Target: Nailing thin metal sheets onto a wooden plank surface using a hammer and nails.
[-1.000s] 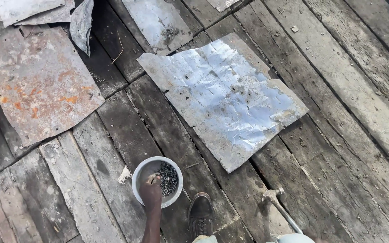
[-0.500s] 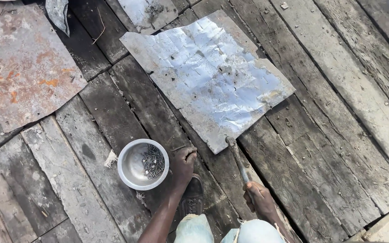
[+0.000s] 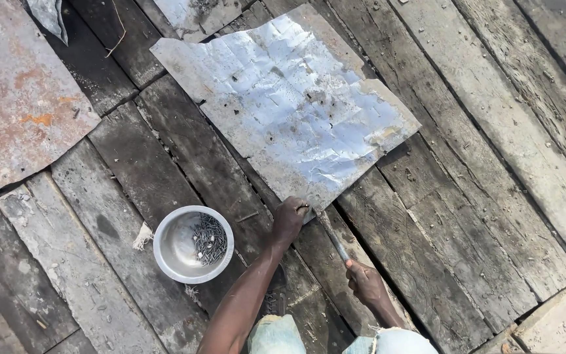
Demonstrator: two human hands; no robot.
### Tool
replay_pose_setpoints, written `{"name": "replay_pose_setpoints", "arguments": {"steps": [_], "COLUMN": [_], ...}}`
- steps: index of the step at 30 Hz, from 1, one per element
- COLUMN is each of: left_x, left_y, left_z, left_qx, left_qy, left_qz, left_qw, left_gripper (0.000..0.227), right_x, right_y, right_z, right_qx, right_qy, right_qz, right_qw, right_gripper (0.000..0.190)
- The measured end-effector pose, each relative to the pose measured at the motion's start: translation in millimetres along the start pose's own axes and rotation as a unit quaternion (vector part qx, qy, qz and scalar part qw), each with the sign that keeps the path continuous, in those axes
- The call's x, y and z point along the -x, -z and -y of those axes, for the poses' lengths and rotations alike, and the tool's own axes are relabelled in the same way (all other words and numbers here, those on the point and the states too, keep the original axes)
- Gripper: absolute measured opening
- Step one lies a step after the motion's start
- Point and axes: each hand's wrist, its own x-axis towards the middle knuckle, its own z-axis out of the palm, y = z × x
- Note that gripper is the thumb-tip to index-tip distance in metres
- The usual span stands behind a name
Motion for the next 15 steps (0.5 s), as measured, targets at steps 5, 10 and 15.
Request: {"name": "replay_pose_setpoints", "arguments": {"steps": [5,10,15], "left_x": [13,9,7], "left_y": [-9,-18,-29], "left_z": [2,14,29], "left_qx": [-0.029,-0.072,-0.096], "left_qy": [0.015,-0.038,-0.079], "left_qz": [-0.017,-0.018,-0.029], "left_qw": [0.999,0.997,0.992], "left_gripper": [0.011,0.018,0.011], "right_x": [20,16,9], "right_y": [-10,-14,-10], "right_z": [21,8,-24], "right_qx": [-0.016,-0.033,-0.091], "right_qy": [-0.035,-0.031,0.074], "right_qz": [0.000,-0.028,0.025], "right_qw": [0.999,0.999,0.993], "right_gripper": [0.058,0.065,0.062]}}
